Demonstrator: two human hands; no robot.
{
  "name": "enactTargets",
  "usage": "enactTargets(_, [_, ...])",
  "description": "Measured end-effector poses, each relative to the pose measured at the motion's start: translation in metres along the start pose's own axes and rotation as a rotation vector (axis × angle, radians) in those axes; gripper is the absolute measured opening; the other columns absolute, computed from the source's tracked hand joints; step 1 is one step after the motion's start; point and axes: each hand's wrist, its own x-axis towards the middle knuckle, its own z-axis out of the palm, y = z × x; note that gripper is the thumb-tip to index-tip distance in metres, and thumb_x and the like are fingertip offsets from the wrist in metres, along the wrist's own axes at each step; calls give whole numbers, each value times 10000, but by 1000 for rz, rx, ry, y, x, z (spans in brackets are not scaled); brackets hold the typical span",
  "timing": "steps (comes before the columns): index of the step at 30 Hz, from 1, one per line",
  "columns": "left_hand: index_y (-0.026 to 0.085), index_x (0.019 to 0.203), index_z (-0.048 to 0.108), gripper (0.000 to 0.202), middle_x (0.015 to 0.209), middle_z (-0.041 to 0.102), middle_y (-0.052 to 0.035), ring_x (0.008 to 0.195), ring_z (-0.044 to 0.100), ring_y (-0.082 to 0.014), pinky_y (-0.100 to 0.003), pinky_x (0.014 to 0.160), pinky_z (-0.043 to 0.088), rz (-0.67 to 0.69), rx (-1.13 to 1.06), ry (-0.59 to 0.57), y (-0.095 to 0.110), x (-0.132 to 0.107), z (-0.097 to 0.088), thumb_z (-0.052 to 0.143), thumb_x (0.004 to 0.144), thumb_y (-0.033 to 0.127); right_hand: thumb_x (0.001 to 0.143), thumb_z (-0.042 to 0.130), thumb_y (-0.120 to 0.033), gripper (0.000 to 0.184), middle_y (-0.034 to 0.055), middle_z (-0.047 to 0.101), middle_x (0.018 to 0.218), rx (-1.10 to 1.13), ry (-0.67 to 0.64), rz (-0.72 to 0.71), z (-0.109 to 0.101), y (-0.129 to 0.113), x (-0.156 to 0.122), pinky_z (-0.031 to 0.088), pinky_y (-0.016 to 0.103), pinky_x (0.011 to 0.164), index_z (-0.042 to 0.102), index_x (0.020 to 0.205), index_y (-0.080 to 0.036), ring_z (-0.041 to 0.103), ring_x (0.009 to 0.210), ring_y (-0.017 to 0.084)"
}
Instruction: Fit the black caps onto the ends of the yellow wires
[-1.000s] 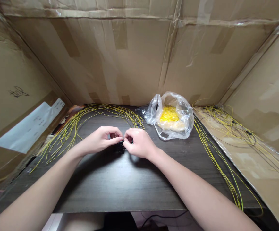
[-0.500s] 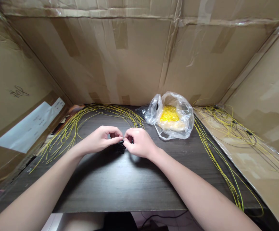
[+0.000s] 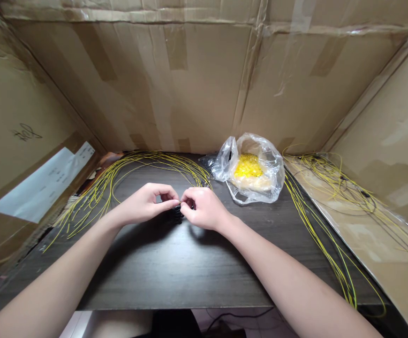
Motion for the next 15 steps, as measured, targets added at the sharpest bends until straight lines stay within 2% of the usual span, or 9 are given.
enactTargets(15, [153, 841, 712, 200, 767, 711, -32, 694, 619, -153, -256, 667, 471, -21, 36, 25, -1, 0, 2, 611, 876, 322, 797, 567, -100, 108, 6, 613, 683, -7, -11, -18, 1, 0, 0, 389, 239, 618, 613, 716, -155, 527, 626, 119])
